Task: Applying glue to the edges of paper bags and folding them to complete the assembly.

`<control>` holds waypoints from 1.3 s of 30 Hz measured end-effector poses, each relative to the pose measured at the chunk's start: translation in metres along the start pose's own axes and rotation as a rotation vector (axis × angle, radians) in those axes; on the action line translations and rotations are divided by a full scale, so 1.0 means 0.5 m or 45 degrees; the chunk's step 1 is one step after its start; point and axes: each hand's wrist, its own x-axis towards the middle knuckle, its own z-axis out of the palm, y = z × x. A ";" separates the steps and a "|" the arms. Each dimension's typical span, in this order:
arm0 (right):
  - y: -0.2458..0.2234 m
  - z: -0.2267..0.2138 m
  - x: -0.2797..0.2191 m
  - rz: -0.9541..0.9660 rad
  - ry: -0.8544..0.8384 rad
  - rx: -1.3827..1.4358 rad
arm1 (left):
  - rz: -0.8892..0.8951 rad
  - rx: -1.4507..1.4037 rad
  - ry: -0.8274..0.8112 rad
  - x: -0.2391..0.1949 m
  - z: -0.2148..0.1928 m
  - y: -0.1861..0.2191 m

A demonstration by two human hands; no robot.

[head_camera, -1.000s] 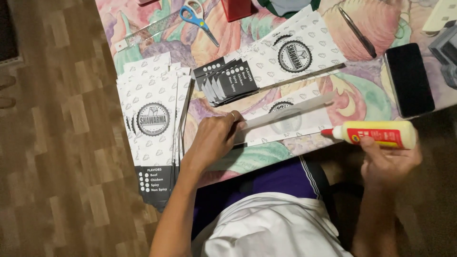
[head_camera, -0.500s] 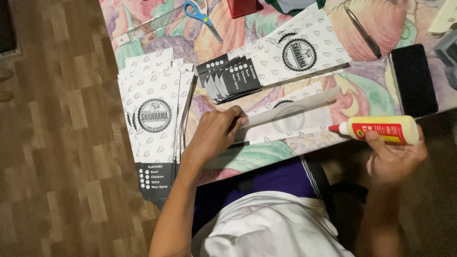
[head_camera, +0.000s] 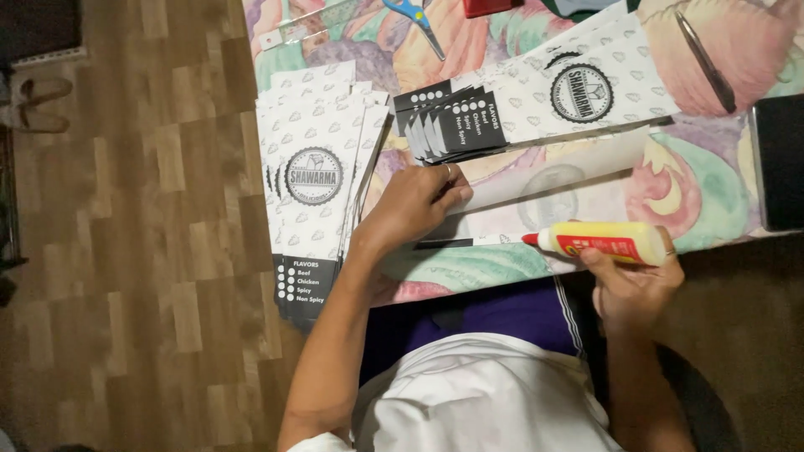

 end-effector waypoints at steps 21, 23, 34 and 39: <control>0.083 0.159 -0.087 0.023 -0.081 0.509 | -0.107 -0.203 -0.066 -0.015 -0.025 0.028; 0.111 0.074 -0.039 0.041 0.001 0.528 | -0.031 -0.137 -0.022 -0.052 -0.017 0.052; -0.071 0.129 -0.099 0.512 -0.483 0.764 | 0.335 0.176 0.130 -0.125 0.072 0.044; -0.043 0.106 -0.114 0.529 -0.537 0.825 | 0.328 0.246 0.138 -0.132 0.099 0.019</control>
